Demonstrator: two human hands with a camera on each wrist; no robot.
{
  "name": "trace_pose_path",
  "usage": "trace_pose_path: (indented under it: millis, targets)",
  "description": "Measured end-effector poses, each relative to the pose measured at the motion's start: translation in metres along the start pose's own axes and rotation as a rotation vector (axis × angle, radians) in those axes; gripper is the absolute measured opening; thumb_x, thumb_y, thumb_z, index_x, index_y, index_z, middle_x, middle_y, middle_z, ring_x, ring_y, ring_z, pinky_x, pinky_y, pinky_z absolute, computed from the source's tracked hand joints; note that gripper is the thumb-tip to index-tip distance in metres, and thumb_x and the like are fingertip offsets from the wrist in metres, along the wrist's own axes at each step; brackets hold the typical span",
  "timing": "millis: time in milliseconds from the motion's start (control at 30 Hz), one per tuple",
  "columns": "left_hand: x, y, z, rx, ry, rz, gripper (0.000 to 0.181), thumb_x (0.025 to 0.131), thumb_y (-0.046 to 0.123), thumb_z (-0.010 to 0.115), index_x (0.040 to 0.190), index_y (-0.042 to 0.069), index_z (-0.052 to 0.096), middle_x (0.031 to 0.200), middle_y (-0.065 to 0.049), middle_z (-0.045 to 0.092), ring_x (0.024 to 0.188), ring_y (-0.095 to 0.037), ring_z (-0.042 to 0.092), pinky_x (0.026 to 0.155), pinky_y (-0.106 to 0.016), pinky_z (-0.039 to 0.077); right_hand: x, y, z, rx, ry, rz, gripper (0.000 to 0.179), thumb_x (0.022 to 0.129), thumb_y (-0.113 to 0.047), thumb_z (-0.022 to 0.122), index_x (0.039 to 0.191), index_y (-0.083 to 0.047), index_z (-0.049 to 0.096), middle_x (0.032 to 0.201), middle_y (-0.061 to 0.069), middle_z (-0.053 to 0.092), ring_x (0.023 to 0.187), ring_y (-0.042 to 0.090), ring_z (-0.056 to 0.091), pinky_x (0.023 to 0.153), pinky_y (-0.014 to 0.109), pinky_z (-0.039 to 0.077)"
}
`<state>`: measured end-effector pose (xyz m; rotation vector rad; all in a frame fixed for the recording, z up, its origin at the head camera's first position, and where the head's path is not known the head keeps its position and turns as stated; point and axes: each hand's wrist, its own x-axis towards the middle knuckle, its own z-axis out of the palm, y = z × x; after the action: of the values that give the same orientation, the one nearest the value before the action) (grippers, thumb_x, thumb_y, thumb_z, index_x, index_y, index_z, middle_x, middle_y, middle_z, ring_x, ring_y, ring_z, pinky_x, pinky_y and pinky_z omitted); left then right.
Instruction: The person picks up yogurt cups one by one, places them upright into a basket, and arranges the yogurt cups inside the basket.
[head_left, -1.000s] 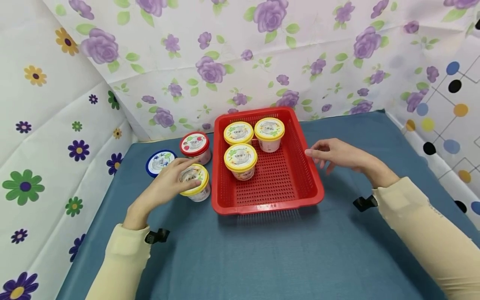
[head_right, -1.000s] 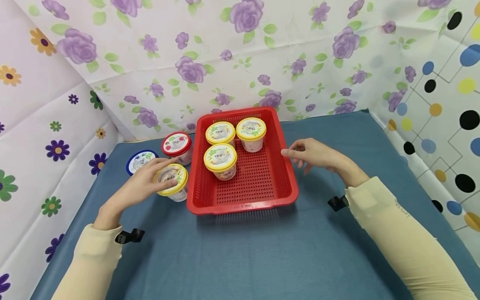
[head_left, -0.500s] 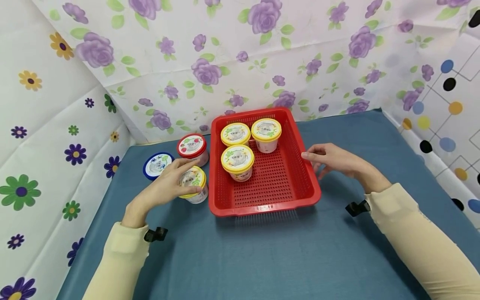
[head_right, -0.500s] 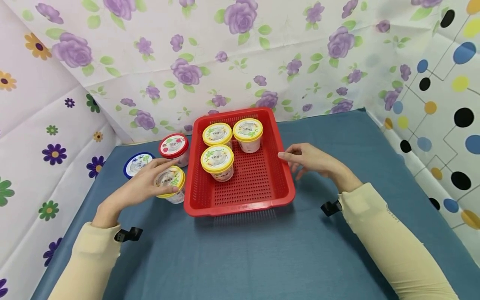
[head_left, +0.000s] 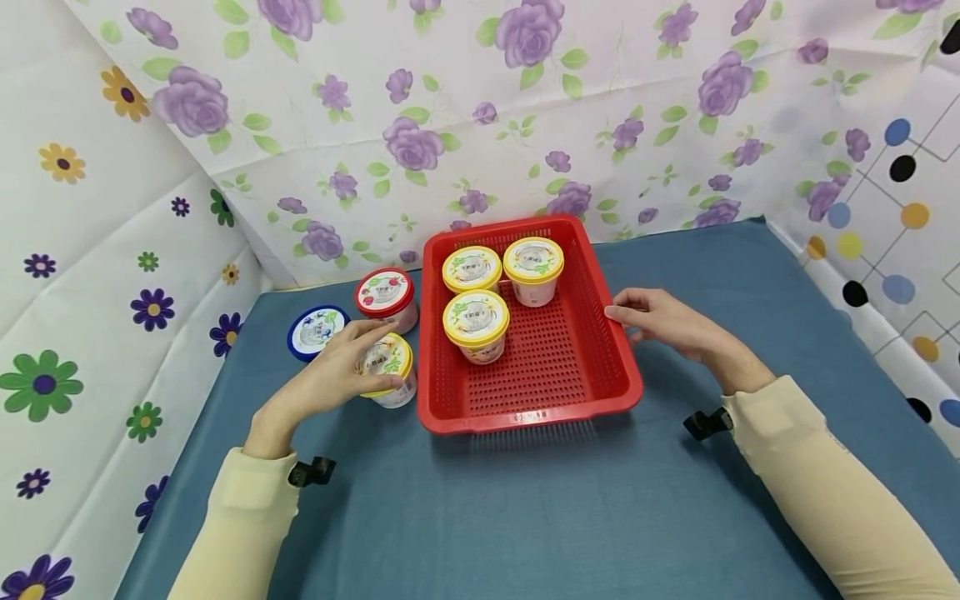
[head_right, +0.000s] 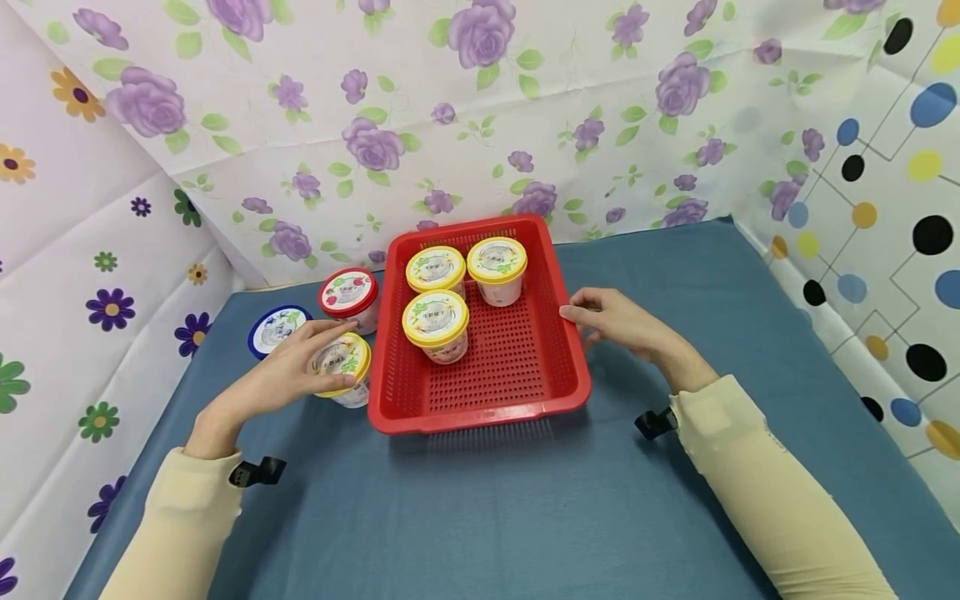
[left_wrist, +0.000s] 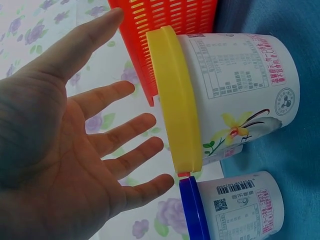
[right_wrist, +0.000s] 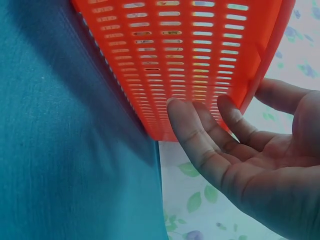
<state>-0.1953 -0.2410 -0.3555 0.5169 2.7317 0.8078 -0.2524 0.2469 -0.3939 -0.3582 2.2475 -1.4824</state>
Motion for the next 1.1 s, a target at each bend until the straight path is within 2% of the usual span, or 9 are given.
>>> trace_pose_path:
  millis: [100,233,433,567,767,1100]
  targets:
    - [0.0,-0.0004,0.0006,0.001,-0.001,0.004,0.089,0.091,0.036,0.081,0.164,0.016,0.034,0.16,-0.018,0.032,0.144,-0.04,0.029,0.105,-0.067,0.046,0.0009,0.0009,0.0001,0.013,-0.009,0.001,0.042,0.107,-0.036,0.059,0.125,0.002,0.06,0.118,0.018,0.063,0.108,0.029,0.062,0.093,0.051,0.057]
    - [-0.0004,-0.0019,0.0018,-0.01,-0.004,0.004,0.09,0.091,0.035,0.082,0.164,0.016,0.034,0.161,-0.018,0.031,0.144,-0.04,0.028,0.105,-0.067,0.046,0.0025,0.0028,0.0008,0.08,-0.043,0.008,0.042,0.108,-0.034,0.058,0.126,0.004,0.057,0.118,0.019,0.06,0.108,0.027,0.063,0.095,0.049,0.057]
    - [-0.0008,-0.0042,0.0041,-0.014,-0.013,0.006,0.092,0.091,0.042,0.081,0.165,0.018,0.033,0.162,-0.018,0.027,0.145,-0.041,0.026,0.105,-0.07,0.043,0.0045,0.0058,0.0016,0.154,-0.075,0.0,0.042,0.109,-0.032,0.056,0.127,0.005,0.052,0.118,0.018,0.058,0.108,0.025,0.066,0.098,0.049,0.056]
    - [-0.0026,-0.0054,0.0058,-0.005,-0.015,-0.003,0.092,0.09,0.044,0.081,0.164,0.018,0.034,0.162,-0.018,0.027,0.144,-0.041,0.026,0.104,-0.069,0.045,0.0052,0.0066,0.0035,0.191,-0.091,-0.005,0.042,0.109,-0.031,0.055,0.13,0.006,0.05,0.121,0.02,0.059,0.11,0.026,0.068,0.099,0.044,0.056]
    - [-0.0039,-0.0061,0.0074,0.014,-0.013,-0.015,0.089,0.09,0.04,0.081,0.164,0.018,0.036,0.16,-0.018,0.029,0.143,-0.041,0.028,0.102,-0.068,0.047,0.0066,0.0083,0.0058,0.21,-0.091,-0.016,0.042,0.109,-0.029,0.055,0.131,0.006,0.05,0.121,0.021,0.06,0.109,0.026,0.069,0.095,0.039,0.059]
    - [-0.0003,-0.0069,0.0099,0.038,0.004,-0.007,0.085,0.09,0.027,0.083,0.162,0.015,0.039,0.158,-0.018,0.031,0.141,-0.041,0.029,0.102,-0.067,0.047,0.005,0.0089,0.0054,0.188,-0.078,-0.012,0.043,0.106,-0.031,0.062,0.13,0.003,0.051,0.127,0.021,0.057,0.113,0.029,0.065,0.095,0.045,0.059]
